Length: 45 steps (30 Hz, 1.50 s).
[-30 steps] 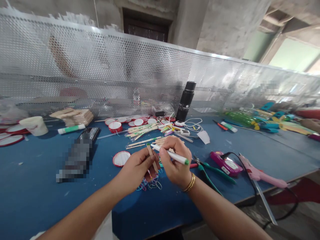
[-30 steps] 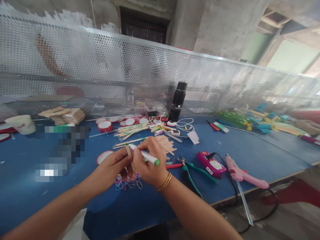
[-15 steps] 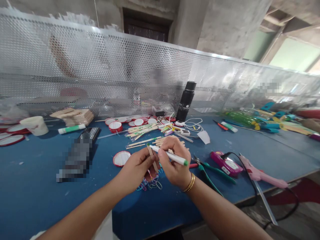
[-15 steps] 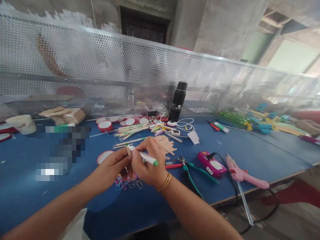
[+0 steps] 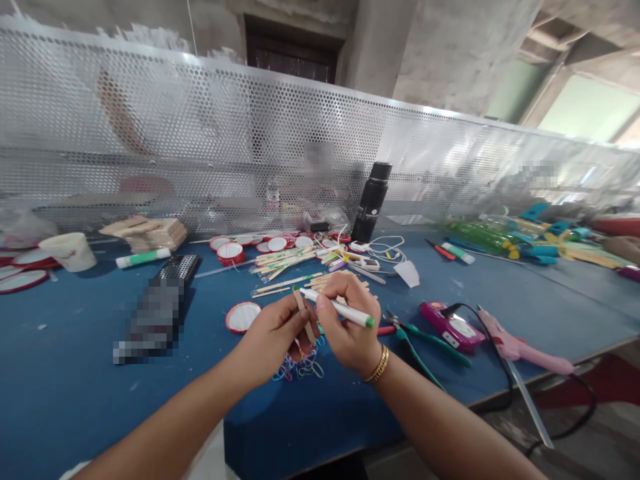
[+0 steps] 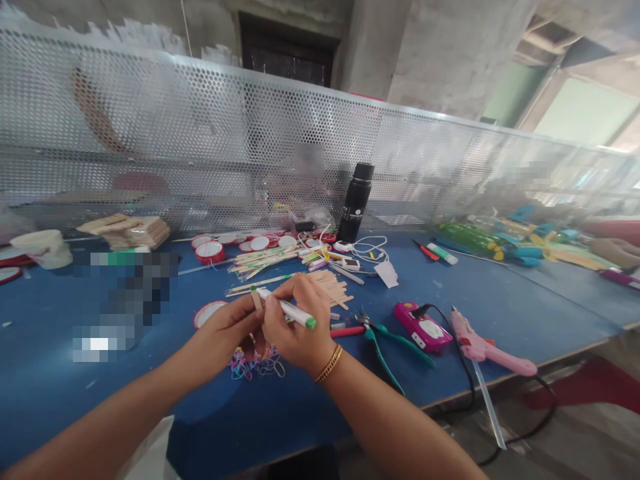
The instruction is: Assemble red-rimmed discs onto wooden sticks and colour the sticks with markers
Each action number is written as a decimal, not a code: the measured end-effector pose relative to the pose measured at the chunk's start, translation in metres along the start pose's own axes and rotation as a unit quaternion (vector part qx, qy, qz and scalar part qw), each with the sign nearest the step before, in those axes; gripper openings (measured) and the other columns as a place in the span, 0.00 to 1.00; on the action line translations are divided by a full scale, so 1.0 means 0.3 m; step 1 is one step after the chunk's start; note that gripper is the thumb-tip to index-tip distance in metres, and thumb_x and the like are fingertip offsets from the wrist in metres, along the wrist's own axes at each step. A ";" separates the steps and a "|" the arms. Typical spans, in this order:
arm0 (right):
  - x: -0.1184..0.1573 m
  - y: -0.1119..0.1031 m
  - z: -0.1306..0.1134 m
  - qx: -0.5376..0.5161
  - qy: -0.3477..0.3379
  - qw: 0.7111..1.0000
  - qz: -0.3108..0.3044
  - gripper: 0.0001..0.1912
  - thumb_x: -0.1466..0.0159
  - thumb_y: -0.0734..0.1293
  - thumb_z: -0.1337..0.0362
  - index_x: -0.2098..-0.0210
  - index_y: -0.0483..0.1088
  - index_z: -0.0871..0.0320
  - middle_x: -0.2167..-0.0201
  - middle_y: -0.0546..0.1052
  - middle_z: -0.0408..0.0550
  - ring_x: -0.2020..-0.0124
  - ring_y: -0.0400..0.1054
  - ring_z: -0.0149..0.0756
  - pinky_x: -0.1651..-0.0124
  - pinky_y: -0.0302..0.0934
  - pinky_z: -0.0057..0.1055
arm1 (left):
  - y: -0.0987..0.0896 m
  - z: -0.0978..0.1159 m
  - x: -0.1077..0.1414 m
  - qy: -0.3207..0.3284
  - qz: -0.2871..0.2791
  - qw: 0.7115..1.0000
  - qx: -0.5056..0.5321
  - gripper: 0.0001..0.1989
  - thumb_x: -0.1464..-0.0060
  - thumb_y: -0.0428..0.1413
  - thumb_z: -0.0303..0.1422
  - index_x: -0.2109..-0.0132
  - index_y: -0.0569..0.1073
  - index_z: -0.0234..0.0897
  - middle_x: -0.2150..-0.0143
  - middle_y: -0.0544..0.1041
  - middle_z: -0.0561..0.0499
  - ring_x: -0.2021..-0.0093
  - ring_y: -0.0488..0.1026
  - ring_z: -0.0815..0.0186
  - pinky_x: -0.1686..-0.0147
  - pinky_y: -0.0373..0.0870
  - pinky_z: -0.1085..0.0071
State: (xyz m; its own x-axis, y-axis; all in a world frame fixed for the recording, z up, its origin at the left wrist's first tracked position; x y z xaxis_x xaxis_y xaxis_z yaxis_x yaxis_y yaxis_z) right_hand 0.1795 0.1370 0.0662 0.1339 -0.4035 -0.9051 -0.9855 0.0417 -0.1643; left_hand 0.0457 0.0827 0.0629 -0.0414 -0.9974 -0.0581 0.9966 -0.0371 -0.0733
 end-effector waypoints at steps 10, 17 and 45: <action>0.007 0.006 0.004 -0.028 -0.009 1.000 -0.007 0.06 0.37 0.64 0.69 0.70 0.65 0.54 0.74 0.69 0.41 0.70 0.65 0.34 0.64 0.61 0.35 | -0.001 -0.002 0.004 0.004 -0.002 1.000 -0.009 0.20 0.42 0.59 0.50 0.69 0.68 0.37 0.78 0.72 0.53 0.79 0.69 0.70 0.78 0.66 0.74; 0.004 0.006 0.006 -0.016 -0.008 1.000 -0.009 0.05 0.37 0.64 0.68 0.70 0.64 0.54 0.74 0.70 0.42 0.71 0.65 0.34 0.65 0.61 0.35 | -0.003 -0.004 0.002 0.006 -0.004 1.000 -0.020 0.19 0.42 0.57 0.49 0.69 0.67 0.38 0.77 0.72 0.53 0.79 0.69 0.69 0.78 0.66 0.73; 0.002 -0.002 0.009 0.000 0.004 1.000 0.000 0.06 0.36 0.65 0.69 0.70 0.66 0.55 0.73 0.71 0.41 0.70 0.67 0.33 0.64 0.61 0.33 | -0.002 -0.009 0.001 0.006 -0.012 1.000 -0.008 0.20 0.43 0.58 0.49 0.67 0.68 0.36 0.76 0.72 0.55 0.79 0.69 0.71 0.79 0.66 0.76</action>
Point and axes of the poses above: each hand's wrist, its own x-axis away from the middle knuckle, its own y-axis out of the palm, z = x × y, the point moved 2 cm from there along -x, towards the middle knuckle
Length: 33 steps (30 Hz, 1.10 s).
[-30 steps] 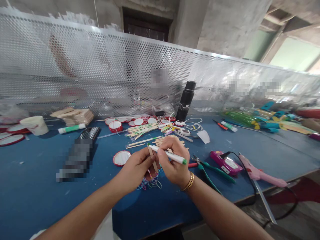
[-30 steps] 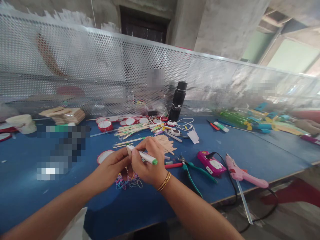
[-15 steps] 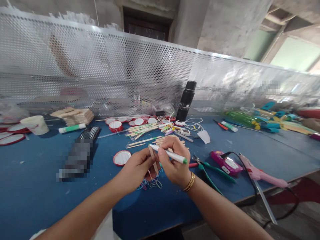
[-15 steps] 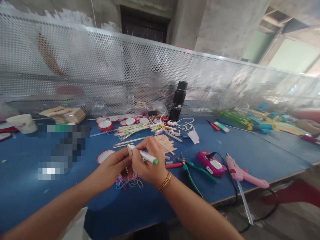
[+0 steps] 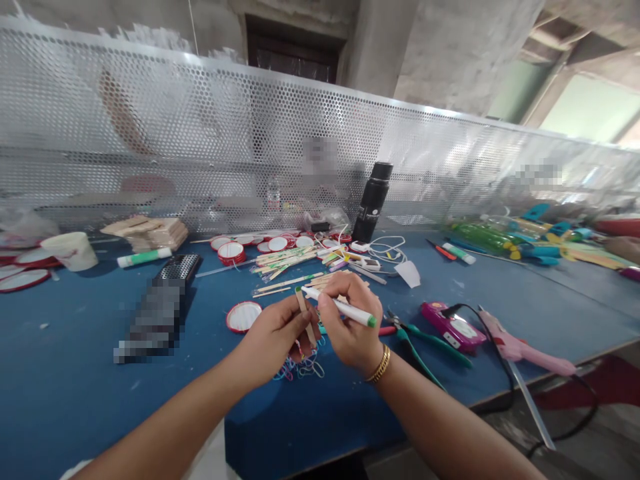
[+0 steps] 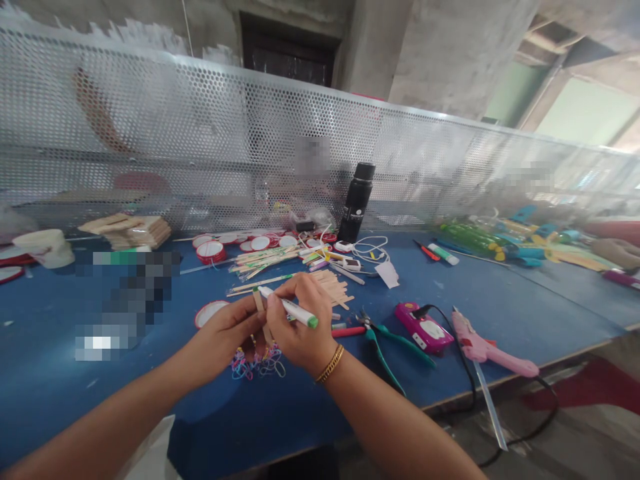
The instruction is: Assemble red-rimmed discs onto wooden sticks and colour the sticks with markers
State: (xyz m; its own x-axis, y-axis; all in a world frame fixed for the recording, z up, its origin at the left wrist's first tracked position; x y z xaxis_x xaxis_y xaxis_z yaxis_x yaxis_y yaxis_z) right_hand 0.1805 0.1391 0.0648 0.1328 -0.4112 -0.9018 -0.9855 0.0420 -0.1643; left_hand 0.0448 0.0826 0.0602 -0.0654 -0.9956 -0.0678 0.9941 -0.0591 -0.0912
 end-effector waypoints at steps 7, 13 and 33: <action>-0.002 -0.001 -0.007 -0.001 -0.003 1.000 -0.002 0.06 0.36 0.64 0.68 0.69 0.65 0.55 0.73 0.70 0.42 0.70 0.66 0.33 0.65 0.60 0.32 | -0.001 0.005 -0.001 -0.005 0.006 1.000 0.002 0.19 0.43 0.59 0.49 0.67 0.68 0.37 0.76 0.72 0.54 0.79 0.69 0.71 0.80 0.65 0.75; 0.002 0.001 -0.007 -0.004 -0.003 1.000 -0.004 0.06 0.36 0.64 0.69 0.70 0.65 0.55 0.74 0.70 0.41 0.71 0.66 0.33 0.65 0.60 0.33 | 0.000 0.011 0.000 -0.010 0.011 1.000 0.006 0.19 0.44 0.60 0.49 0.69 0.68 0.37 0.78 0.72 0.55 0.80 0.69 0.71 0.80 0.65 0.76; 0.007 0.009 -0.006 -0.021 -0.013 1.000 -0.010 0.06 0.37 0.65 0.69 0.70 0.65 0.54 0.73 0.70 0.41 0.70 0.66 0.34 0.64 0.61 0.35 | -0.001 0.006 0.004 0.000 0.006 1.000 -0.012 0.20 0.43 0.58 0.51 0.68 0.69 0.37 0.78 0.73 0.54 0.79 0.69 0.70 0.78 0.67 0.74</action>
Point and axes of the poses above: each hand's wrist, its own x-axis away from the middle knuckle, its own y-axis out of the palm, z = x × y, the point moved 2 cm from there along -x, towards the middle knuckle
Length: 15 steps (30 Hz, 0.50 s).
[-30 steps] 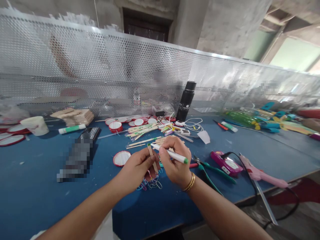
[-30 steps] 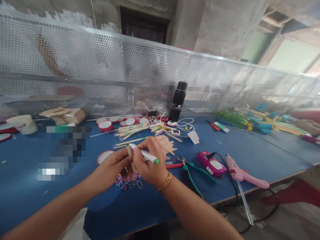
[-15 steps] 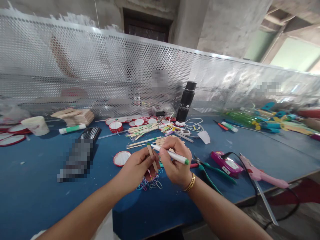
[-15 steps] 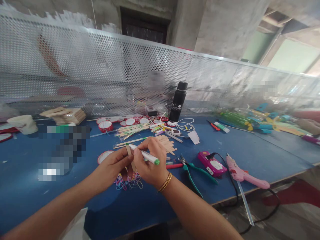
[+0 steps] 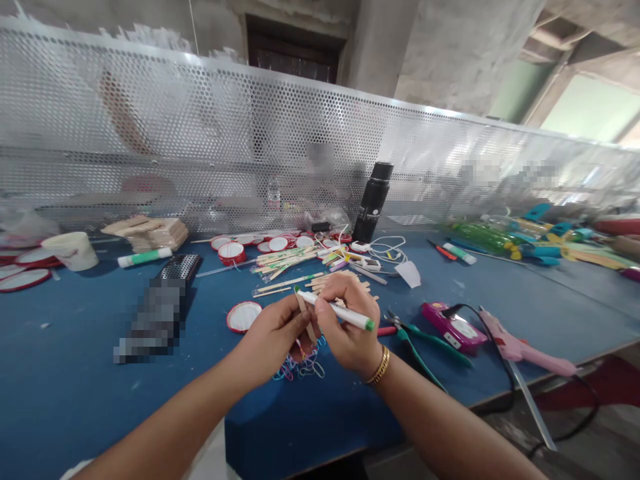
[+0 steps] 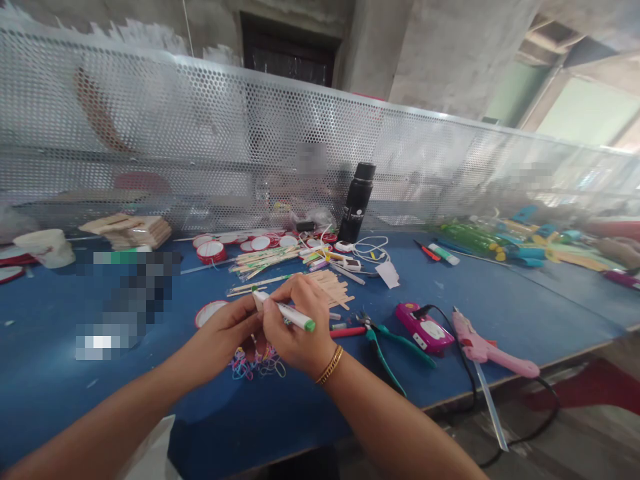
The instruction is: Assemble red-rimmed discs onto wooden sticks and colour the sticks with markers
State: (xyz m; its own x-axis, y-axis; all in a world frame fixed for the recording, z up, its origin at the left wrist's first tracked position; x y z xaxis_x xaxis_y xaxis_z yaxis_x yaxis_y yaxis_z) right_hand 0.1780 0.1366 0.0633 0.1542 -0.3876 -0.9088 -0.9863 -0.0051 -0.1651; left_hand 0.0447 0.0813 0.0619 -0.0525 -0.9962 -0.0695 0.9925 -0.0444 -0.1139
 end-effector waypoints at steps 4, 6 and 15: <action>-0.004 -0.002 0.002 0.011 0.004 1.000 0.000 0.06 0.37 0.65 0.69 0.70 0.65 0.54 0.74 0.70 0.41 0.71 0.66 0.33 0.64 0.61 0.34 | -0.002 0.000 -0.002 -0.001 0.004 1.000 0.009 0.20 0.44 0.59 0.50 0.68 0.68 0.37 0.78 0.72 0.54 0.79 0.70 0.70 0.79 0.66 0.75; -0.005 -0.006 0.003 0.021 0.010 1.000 0.006 0.06 0.37 0.65 0.69 0.70 0.65 0.55 0.73 0.71 0.41 0.71 0.66 0.33 0.65 0.60 0.33 | -0.003 0.001 -0.003 -0.004 0.007 1.000 0.012 0.19 0.44 0.60 0.49 0.68 0.68 0.37 0.77 0.72 0.54 0.79 0.70 0.70 0.79 0.66 0.75; -0.005 -0.002 -0.003 0.003 0.006 1.000 0.005 0.06 0.37 0.64 0.68 0.70 0.65 0.54 0.74 0.70 0.41 0.71 0.66 0.34 0.65 0.61 0.34 | -0.003 0.004 -0.003 -0.002 -0.001 1.000 0.013 0.18 0.43 0.59 0.48 0.67 0.67 0.38 0.77 0.72 0.55 0.78 0.70 0.70 0.79 0.66 0.75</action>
Point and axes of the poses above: each hand's wrist, its own x-axis away from the middle knuckle, its own y-axis out of the palm, z = x × y, the point moved 2 cm from there along -x, towards the middle knuckle
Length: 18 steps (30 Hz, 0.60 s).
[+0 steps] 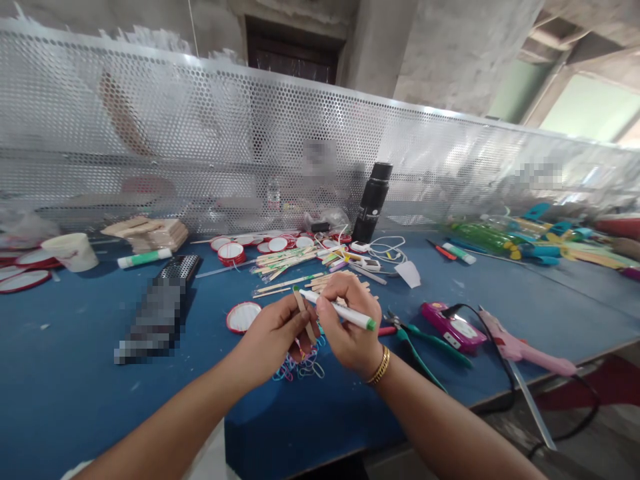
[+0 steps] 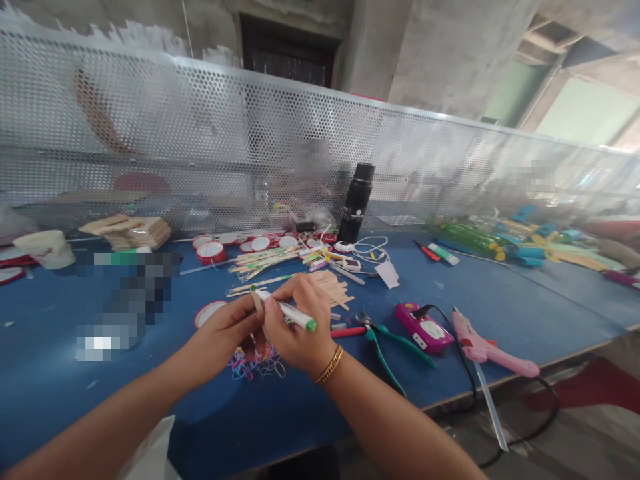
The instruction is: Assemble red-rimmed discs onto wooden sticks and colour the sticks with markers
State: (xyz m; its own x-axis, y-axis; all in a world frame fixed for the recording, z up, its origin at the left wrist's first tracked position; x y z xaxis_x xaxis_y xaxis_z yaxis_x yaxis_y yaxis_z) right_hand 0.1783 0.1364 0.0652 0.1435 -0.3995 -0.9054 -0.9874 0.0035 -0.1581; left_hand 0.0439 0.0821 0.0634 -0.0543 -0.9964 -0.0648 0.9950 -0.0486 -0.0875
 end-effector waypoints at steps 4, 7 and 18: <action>0.001 -0.002 0.005 0.014 0.004 1.000 -0.001 0.06 0.37 0.65 0.68 0.70 0.65 0.54 0.74 0.70 0.41 0.71 0.66 0.34 0.65 0.60 0.34 | 0.001 0.003 0.001 -0.003 0.004 1.000 -0.003 0.17 0.43 0.59 0.47 0.67 0.67 0.38 0.77 0.72 0.55 0.78 0.70 0.70 0.79 0.65 0.75; 0.000 -0.007 0.005 0.027 0.007 1.000 0.007 0.06 0.36 0.65 0.68 0.70 0.65 0.54 0.73 0.71 0.42 0.71 0.66 0.34 0.65 0.60 0.33 | 0.002 0.001 0.000 -0.008 0.005 1.000 -0.004 0.18 0.43 0.59 0.47 0.67 0.68 0.37 0.77 0.73 0.54 0.79 0.70 0.69 0.79 0.65 0.75; 0.004 0.004 0.008 -0.011 -0.014 1.000 0.000 0.05 0.37 0.65 0.69 0.69 0.65 0.54 0.73 0.70 0.41 0.70 0.67 0.34 0.64 0.62 0.35 | 0.003 -0.002 0.003 0.003 -0.002 1.000 -0.014 0.19 0.43 0.58 0.49 0.69 0.67 0.38 0.78 0.72 0.54 0.79 0.69 0.70 0.78 0.65 0.74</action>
State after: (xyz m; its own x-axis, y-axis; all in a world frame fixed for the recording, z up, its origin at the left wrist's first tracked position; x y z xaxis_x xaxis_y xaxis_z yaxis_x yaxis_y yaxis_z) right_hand 0.1774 0.1383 0.0631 0.1454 -0.3744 -0.9158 -0.9885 -0.0160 -0.1504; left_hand 0.0446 0.0814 0.0626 -0.0585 -0.9958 -0.0699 0.9920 -0.0501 -0.1156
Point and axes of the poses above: each hand's wrist, its own x-axis away from the middle knuckle, its own y-axis out of the palm, z = x × y, the point moved 2 cm from there along -x, towards the middle knuckle
